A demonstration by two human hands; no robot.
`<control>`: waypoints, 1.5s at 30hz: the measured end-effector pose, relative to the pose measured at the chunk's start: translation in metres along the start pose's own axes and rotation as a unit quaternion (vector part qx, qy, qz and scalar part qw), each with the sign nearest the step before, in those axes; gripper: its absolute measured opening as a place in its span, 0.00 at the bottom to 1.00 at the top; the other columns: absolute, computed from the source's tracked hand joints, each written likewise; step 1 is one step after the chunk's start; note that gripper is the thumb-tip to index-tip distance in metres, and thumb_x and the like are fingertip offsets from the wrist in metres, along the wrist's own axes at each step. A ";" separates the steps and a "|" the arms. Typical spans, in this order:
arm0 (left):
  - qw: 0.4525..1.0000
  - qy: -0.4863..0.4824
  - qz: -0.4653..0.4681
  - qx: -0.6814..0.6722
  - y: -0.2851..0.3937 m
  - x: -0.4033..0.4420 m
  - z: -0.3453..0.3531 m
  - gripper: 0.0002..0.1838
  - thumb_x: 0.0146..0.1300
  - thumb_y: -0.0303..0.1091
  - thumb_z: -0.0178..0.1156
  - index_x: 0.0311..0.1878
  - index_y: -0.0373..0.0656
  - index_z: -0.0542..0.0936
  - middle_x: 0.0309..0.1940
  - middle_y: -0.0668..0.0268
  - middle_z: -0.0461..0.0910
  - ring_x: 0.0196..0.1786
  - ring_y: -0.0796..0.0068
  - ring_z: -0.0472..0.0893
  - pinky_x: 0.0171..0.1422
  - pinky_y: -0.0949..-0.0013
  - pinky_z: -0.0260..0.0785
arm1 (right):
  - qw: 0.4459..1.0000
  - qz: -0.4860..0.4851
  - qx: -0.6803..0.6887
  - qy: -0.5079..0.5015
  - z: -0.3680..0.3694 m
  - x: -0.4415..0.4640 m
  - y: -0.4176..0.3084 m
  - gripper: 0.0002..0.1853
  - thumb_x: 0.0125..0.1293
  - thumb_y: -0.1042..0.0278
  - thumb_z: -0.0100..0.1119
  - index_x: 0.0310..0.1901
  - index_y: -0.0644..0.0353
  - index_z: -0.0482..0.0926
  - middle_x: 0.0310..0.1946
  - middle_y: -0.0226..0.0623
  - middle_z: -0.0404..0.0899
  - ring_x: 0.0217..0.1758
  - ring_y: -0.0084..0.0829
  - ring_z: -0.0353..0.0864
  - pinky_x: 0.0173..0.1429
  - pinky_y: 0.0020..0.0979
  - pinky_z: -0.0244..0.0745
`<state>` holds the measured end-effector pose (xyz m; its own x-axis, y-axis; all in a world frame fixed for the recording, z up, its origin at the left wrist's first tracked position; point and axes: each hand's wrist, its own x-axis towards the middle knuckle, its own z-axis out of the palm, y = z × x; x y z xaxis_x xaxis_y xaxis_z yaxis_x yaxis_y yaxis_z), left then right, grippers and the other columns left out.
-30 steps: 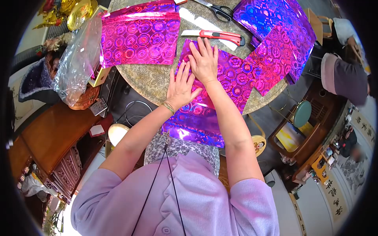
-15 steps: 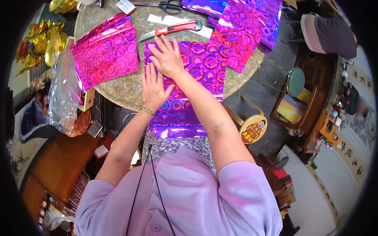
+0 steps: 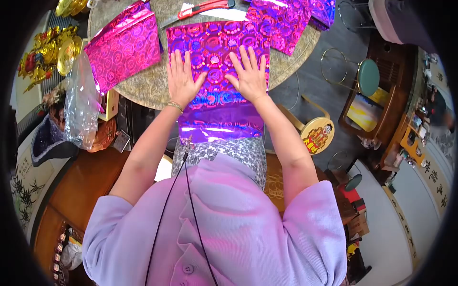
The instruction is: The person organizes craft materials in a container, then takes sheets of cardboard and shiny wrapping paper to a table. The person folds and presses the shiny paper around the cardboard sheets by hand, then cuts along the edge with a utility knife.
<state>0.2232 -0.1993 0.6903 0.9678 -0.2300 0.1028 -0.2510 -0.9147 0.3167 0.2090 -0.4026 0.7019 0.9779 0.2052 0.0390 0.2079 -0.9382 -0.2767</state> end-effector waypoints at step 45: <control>0.965 -0.231 -0.113 0.044 0.020 0.017 -0.053 0.45 0.38 0.37 0.71 0.62 0.60 0.60 0.62 0.54 0.51 0.60 0.52 0.57 0.50 0.48 0.67 | 0.869 0.462 0.105 -0.145 -0.059 0.003 0.025 0.21 0.44 0.67 0.64 0.41 0.64 0.74 0.37 0.51 0.77 0.41 0.47 0.78 0.45 0.41 0.75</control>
<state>0.2339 -0.2037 0.7482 0.9090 -0.1266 -0.3972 -0.0499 -0.9790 0.1978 0.2182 -0.4421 0.7521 0.6728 -0.5182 -0.5281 -0.7009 -0.6749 -0.2307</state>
